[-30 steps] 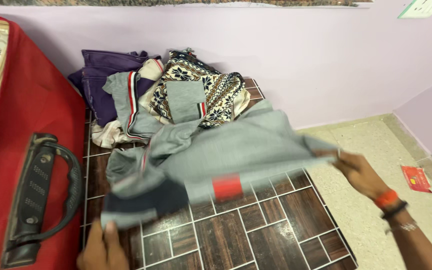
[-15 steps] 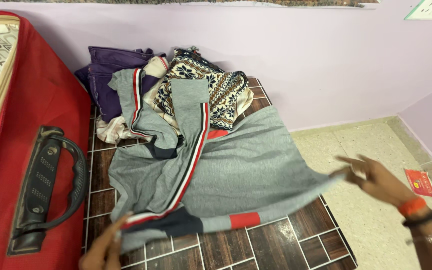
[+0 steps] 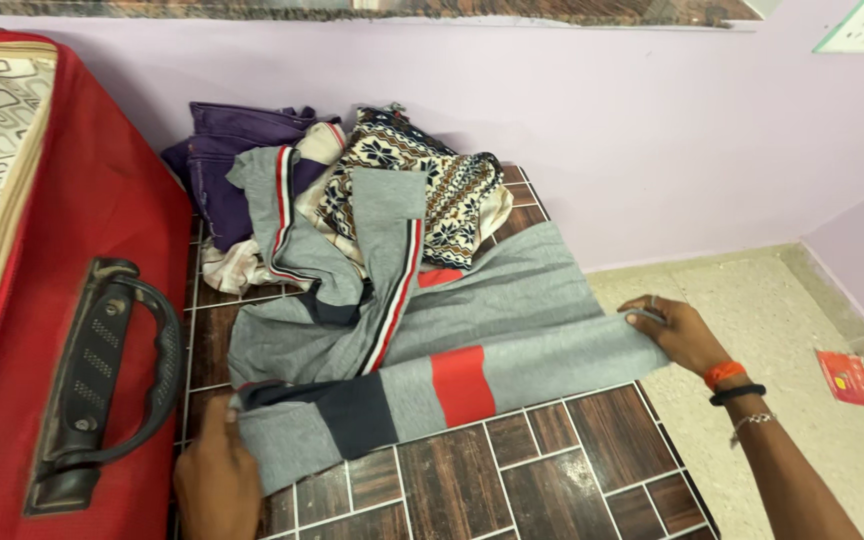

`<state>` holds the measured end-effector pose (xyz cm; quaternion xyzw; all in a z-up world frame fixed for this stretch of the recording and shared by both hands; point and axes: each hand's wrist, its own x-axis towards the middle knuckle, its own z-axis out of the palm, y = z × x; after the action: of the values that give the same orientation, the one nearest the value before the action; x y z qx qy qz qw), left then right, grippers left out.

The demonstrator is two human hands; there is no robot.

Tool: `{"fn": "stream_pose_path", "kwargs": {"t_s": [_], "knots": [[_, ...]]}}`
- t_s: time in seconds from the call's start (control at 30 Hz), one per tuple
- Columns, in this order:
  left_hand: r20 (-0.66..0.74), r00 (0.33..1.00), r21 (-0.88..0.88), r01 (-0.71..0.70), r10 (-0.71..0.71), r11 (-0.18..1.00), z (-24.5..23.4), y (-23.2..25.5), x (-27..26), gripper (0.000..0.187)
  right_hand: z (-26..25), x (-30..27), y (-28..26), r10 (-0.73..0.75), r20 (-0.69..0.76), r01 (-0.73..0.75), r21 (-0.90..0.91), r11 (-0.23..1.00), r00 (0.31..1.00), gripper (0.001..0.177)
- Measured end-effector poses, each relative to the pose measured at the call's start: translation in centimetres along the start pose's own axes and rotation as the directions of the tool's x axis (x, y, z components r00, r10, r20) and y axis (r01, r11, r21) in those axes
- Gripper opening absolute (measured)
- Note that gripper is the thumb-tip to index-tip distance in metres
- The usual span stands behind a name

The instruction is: The person folds a pink patterned garment, a gray sweatshirt, and a patterned top on a tiled surface, then places each folded item into an open red suitcase. The person handles each item one at a time, smoothing and folding them neatly before packing.

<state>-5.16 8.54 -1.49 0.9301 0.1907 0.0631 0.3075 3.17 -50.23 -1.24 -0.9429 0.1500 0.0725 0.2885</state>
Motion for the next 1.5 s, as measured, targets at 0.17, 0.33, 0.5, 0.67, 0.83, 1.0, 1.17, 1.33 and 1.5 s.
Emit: {"fn": "stream_pose_path", "kwargs": {"t_s": [0.17, 0.33, 0.5, 0.67, 0.83, 1.0, 1.17, 1.33, 1.5], "knots": [[-0.038, 0.999, 0.063, 0.01, -0.008, 0.998, -1.2, 1.8, -1.0, 0.031, 1.3, -1.5, -3.8, -0.477, -0.298, 0.27, -0.534, 0.801, 0.827, 0.022], [-0.293, 0.926, 0.166, -0.196, 0.238, 0.966, -1.0, 2.7, -3.4, 0.04, 5.2, -3.0, -13.1, -0.439, -0.283, 0.363, -0.283, 0.888, 0.853, 0.026], [-0.189, 0.738, 0.175, -0.623, 0.647, 0.762, 1.2, 1.6, -5.1, 0.019, 9.1, -2.6, -24.8, -0.544, -0.349, 0.595, 0.05, 0.802, 0.763, 0.053], [0.187, 0.848, 0.048, -0.513, 0.496, 0.857, 2.7, 0.7, -4.9, 0.026, 11.4, 0.7, -33.0, -0.425, -0.371, 0.417, -0.107, 0.903, 0.825, 0.075], [0.178, 0.868, 0.05, -0.477, 0.463, 0.877, 2.0, 0.6, -4.4, 0.022, 8.4, 4.3, -33.7, -0.501, -0.546, 0.733, 0.386, 0.561, 0.671, 0.021], [0.219, 0.853, 0.085, -0.5, 0.473, 0.862, 1.2, 0.6, -4.1, 0.027, 1.9, 1.6, -28.2, -0.572, -0.342, 0.151, 0.923, -0.354, 0.745, 0.029], [0.194, 0.856, 0.168, -0.511, 0.48, 0.843, 0.7, 1.2, -4.0, 0.047, -1.7, -1.0, -23.4, -0.569, -0.333, -0.025, 0.849, -0.528, 0.752, 0.02], [0.106, 0.898, 0.394, -0.431, 0.426, 0.812, 1.4, 2.1, -4.2, 0.045, -1.2, -2.4, -18.5, -0.628, -0.274, -0.11, 0.858, -0.503, 0.728, 0.031], [-0.034, 0.91, 0.497, -0.344, 0.414, 0.797, 1.9, 1.1, -4.3, 0.045, 2.4, -4.7, -14.9, -0.507, -0.239, -0.031, 0.883, -0.469, 0.828, 0.047]]}}
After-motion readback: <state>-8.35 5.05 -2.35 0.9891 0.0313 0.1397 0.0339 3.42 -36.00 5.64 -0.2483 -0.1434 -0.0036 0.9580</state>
